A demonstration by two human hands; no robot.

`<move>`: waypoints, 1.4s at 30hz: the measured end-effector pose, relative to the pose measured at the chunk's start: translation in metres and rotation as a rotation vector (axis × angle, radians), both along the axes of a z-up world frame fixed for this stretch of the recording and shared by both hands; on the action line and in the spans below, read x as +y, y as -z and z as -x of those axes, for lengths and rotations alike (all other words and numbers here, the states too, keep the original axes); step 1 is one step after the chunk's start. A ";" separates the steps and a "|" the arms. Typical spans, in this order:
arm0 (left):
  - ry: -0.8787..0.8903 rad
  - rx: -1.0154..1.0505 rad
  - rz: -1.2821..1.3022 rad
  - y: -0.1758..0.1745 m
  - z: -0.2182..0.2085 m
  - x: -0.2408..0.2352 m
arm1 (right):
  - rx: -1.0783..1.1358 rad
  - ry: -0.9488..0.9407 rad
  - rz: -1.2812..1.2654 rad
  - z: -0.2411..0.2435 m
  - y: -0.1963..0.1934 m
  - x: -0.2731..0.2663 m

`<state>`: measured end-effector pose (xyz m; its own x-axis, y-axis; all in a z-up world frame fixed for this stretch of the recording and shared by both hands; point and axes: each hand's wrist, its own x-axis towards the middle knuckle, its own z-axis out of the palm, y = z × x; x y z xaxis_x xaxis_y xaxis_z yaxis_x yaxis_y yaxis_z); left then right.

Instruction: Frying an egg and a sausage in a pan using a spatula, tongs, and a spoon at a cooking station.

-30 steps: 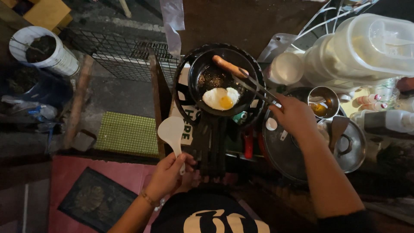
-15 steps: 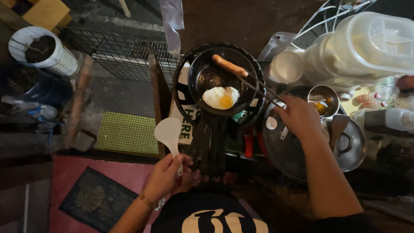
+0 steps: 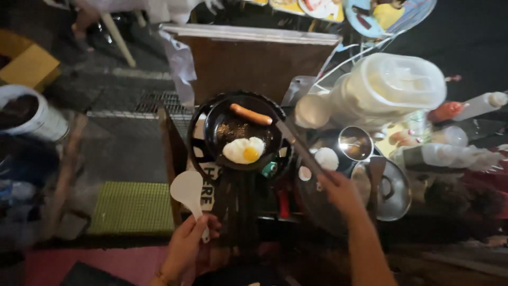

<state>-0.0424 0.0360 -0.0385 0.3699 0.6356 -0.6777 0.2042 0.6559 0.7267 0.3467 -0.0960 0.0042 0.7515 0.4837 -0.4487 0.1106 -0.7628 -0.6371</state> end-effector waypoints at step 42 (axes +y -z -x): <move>-0.040 0.082 -0.455 -0.017 -0.006 0.003 | 0.086 0.061 -0.211 0.050 0.037 -0.084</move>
<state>-0.0359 0.0390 -0.0218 0.2958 0.8879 -0.3524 0.2544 0.2823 0.9250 0.2965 -0.1801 -0.0328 0.7457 0.5285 -0.4058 0.0073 -0.6154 -0.7882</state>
